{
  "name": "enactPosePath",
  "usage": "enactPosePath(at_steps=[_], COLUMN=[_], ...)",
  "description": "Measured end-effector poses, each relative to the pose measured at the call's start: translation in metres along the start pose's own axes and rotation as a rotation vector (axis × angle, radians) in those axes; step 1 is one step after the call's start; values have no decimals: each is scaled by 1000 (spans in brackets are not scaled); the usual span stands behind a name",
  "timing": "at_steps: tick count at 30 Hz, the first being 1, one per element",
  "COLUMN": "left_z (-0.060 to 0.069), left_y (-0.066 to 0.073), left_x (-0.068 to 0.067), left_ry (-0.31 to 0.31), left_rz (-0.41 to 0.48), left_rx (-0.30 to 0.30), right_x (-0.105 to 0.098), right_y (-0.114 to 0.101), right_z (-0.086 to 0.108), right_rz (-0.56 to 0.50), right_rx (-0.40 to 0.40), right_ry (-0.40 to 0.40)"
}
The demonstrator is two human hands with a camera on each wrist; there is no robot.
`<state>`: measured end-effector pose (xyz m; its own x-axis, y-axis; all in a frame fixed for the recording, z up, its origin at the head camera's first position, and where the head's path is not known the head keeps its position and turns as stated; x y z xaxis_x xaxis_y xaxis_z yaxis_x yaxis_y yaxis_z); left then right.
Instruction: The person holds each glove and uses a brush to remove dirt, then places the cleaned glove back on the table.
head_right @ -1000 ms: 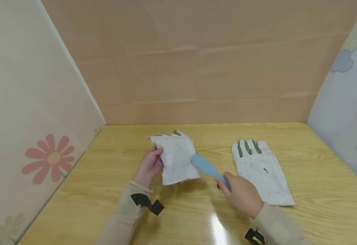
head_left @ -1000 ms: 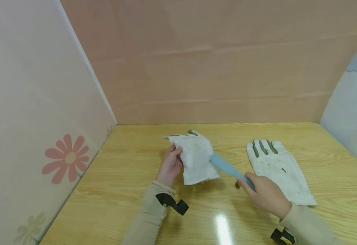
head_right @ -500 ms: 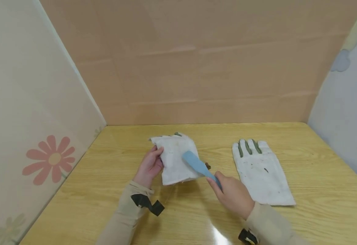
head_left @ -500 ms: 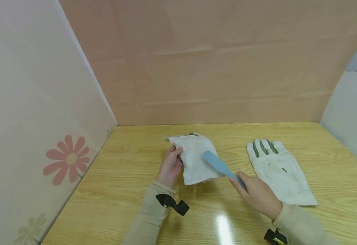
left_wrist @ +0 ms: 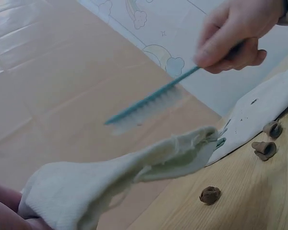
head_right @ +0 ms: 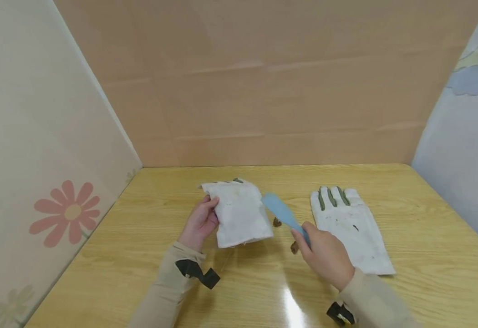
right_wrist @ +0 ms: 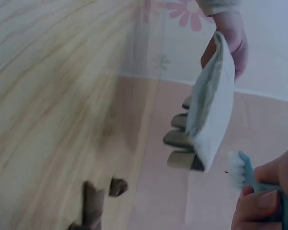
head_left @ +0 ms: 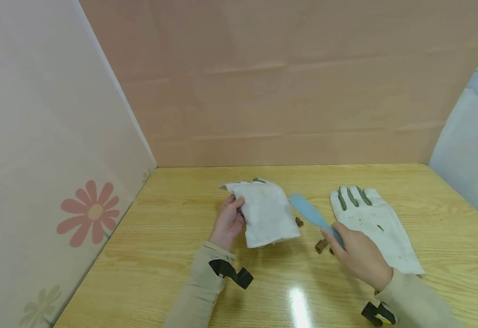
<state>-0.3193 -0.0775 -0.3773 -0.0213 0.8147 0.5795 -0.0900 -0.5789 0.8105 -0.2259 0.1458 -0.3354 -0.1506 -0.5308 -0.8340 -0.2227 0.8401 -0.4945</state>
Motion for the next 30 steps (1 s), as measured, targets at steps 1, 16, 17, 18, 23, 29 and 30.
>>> enactPosePath(at_steps=[1,16,17,18,23,29,30], left_z=[0,1,0,0,-1,-1,-1], left_y=[0,-5,-5,-5,-5,-1,0], left_x=[0,1,1,1,-1,-8,-9], left_ry=[-2,-6,-7,-6,-8,-24,-32], left_rz=[-9,-9,-5,-1,17,-57,-84], left_rx=[-1,-14,-14,-16,-18,-5,-1], right_x=[1,29,29,27,16,1,-1], right_y=[-5,15,19,23,35,38,38], right_z=[-1,5,7,9,13,14,14], right_rz=[-14,35,45,54,65,61,63], right_rx=[-19,86,99,110,139,136,131], right_ry=[-1,-147,-152,-155,-136,-90,-85])
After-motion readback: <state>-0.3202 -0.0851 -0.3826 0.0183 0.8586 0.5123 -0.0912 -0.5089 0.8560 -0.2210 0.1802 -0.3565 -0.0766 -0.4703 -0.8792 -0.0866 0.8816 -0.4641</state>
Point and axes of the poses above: each hand's wrist, its own z-axis away from the middle knuckle, its own x-axis out of the palm, y = z × x, the point moved 10 cm from there along -z, towards the middle knuckle, and after that the axes turned 7 degrees about x, right-handed, at the moved point
